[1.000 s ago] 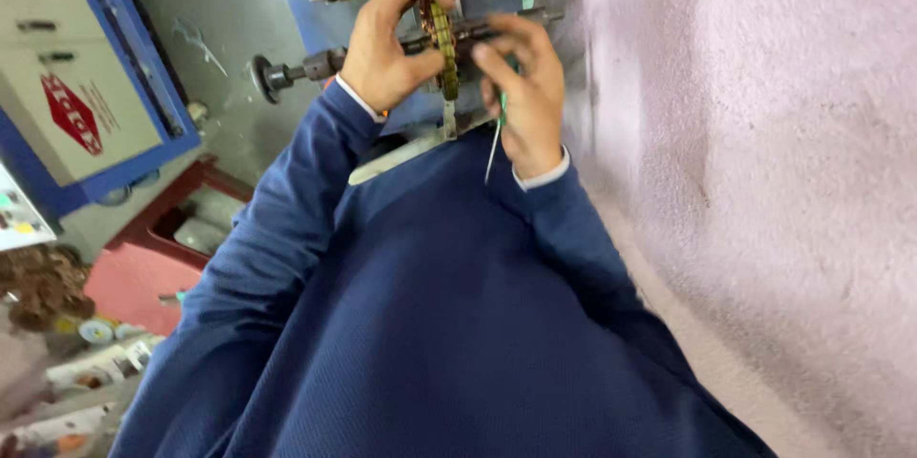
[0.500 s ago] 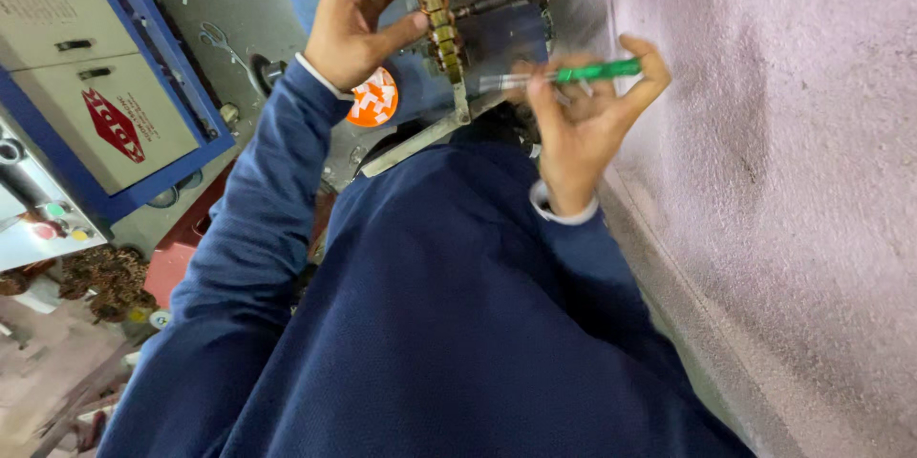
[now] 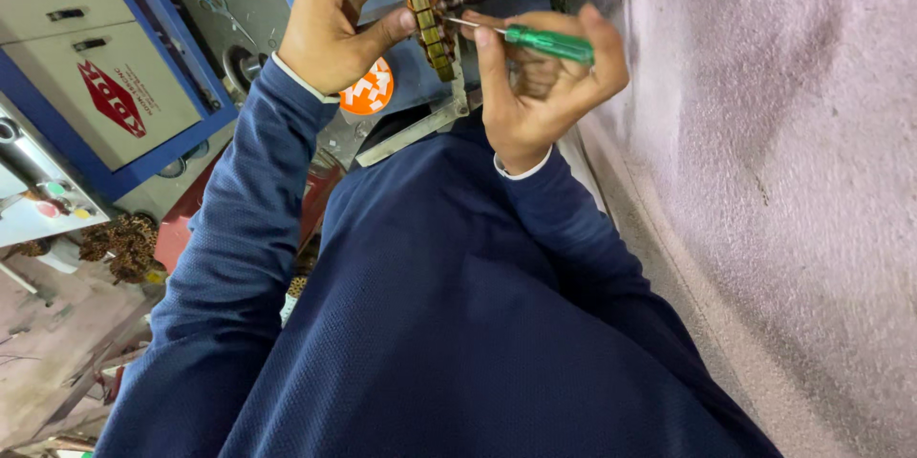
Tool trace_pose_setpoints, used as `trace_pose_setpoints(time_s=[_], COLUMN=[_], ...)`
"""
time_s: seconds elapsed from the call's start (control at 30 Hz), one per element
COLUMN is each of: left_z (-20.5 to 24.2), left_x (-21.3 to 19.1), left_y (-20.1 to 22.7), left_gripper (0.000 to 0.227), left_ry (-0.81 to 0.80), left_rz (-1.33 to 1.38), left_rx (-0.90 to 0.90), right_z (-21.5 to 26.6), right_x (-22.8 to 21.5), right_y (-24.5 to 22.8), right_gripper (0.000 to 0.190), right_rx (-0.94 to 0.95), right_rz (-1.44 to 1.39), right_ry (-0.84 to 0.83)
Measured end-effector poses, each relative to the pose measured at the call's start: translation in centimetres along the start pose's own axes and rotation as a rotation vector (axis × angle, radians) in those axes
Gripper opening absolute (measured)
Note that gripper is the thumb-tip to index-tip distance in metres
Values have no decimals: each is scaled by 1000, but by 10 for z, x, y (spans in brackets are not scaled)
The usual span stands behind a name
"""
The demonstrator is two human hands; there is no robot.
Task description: The person inserts small white insulating pieces into slots on a rotating cylindrical stator core mounted on a bench machine. They use a green-handled screwdriver to push and adjust the pieces into place while rotating the core with their left hand. The task continues repeatedly across the video.
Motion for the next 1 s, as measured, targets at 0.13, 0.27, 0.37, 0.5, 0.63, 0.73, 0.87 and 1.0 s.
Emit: trace_pose_setpoints(time_s=[0.13, 0.27, 0.37, 0.5, 0.63, 0.73, 0.87, 1.0], left_z=[-3, -3, -5, -6, -7, -7, -8, -8], left_x=[0, -1, -4, -6, -5, -4, -4, 1], left_y=[4, 5, 5, 6, 10, 8, 13, 12], left_gripper=[42, 42, 42, 40, 43, 44, 44, 40], left_ry=[-14, -19, -33, -45, -37, -12, -34, -43], left_rz=[-19, -6, -21, -32, -86, -72, -217, 49], left_rx=[3, -10, 10, 2, 11, -19, 59, 43], right_z=[2, 3, 0, -2, -16, -30, -50, -45], right_x=[5, 11, 12, 11, 19, 6, 4, -6], right_y=[7, 8, 15, 18, 2, -20, -17, -17], right_gripper=[80, 70, 58, 52, 45, 39, 43, 46], right_rx=[-188, -306, -287, -112, -385, -116, 55, 128], right_rz=[112, 172, 96, -21, 265, 413, 150, 148], right_ry=[41, 1, 22, 37, -52, -264, -321, -366])
Point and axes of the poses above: each hand's wrist, its own z-axis away from the middle knuckle, its own x-axis out of the palm, y = z × x, the point moved 1 cm from there along -z, towards the middle knuckle
